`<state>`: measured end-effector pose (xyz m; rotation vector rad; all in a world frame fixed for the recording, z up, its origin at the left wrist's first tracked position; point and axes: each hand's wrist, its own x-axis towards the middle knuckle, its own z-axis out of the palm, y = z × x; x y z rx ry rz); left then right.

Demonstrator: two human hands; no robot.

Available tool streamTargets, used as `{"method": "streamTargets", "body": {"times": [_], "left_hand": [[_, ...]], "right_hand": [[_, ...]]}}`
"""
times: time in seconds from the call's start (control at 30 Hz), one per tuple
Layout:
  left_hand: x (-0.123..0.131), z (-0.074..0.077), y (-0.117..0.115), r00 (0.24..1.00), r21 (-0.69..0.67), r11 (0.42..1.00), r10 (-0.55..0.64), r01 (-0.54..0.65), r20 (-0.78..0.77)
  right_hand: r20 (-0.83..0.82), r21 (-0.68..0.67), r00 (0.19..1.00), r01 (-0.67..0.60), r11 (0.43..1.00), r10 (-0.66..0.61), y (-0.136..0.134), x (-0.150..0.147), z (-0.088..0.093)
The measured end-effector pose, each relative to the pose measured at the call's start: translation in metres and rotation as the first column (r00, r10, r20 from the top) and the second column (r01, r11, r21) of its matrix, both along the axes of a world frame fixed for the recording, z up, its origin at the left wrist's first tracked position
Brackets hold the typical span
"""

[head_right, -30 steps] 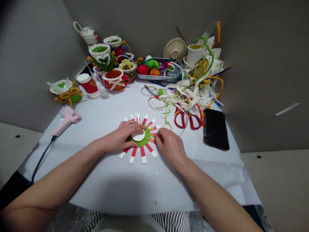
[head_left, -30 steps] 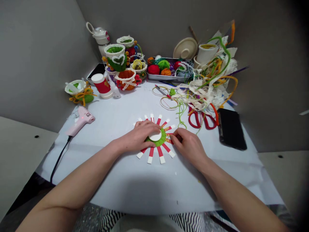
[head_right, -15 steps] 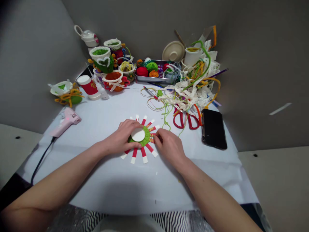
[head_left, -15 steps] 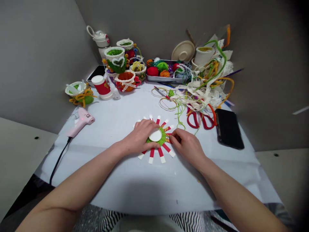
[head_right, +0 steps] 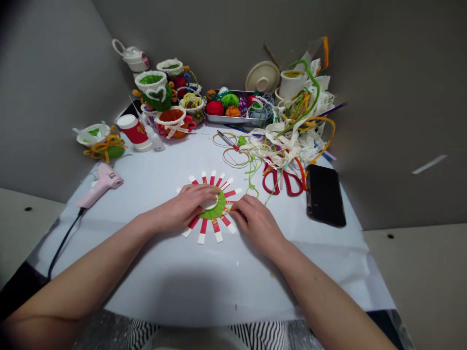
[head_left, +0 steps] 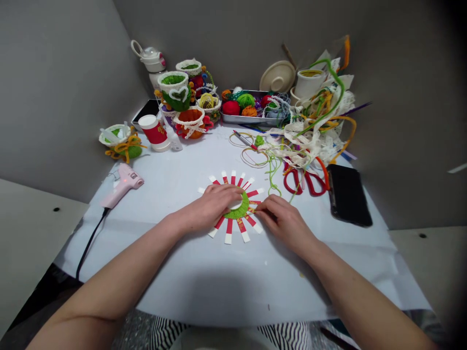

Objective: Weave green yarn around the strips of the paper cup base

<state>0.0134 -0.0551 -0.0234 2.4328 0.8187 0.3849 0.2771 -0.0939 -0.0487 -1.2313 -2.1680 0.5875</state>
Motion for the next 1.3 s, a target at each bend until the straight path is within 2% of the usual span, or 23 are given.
{"method": "streamTargets", "body": {"times": [0.27, 0.43, 0.6, 0.77, 0.9, 1.1, 1.3], "left_hand": [[0.004, 0.001, -0.001, 0.997, 0.016, 0.998, 0.065, -0.064, -0.038], [0.002, -0.003, 0.001, 0.999, 0.006, 0.999, 0.038, -0.038, -0.004], [0.001, -0.005, 0.002, 1.0, -0.001, 1.0, 0.017, -0.017, 0.001], [0.001, -0.004, 0.002, 1.0, -0.014, 1.0, 0.021, -0.021, -0.001], [0.001, -0.004, 0.002, 1.0, -0.018, 1.0, 0.015, -0.015, 0.0], [0.001, -0.004, 0.002, 1.0, -0.015, 1.0, 0.021, -0.021, -0.004], [0.002, -0.002, 0.001, 1.0, -0.039, 0.999, 0.024, -0.024, -0.012]], "right_hand": [[0.0, -0.04, 0.999, -0.053, 0.998, 0.053, -0.001, 0.005, 0.006], [0.031, -0.06, 0.982, -0.182, 0.981, 0.184, -0.004, 0.013, 0.016], [0.06, -0.141, 0.936, -0.335, 0.931, 0.346, -0.009, 0.017, 0.028], [0.144, -0.178, 0.902, -0.38, 0.908, 0.406, -0.014, 0.016, 0.033], [0.185, -0.194, 0.901, -0.359, 0.913, 0.393, -0.019, 0.017, 0.03], [0.256, -0.194, 0.933, -0.206, 0.959, 0.252, -0.018, 0.021, 0.028], [0.176, -0.126, 0.975, -0.113, 0.986, 0.135, -0.003, 0.02, 0.024]]}}
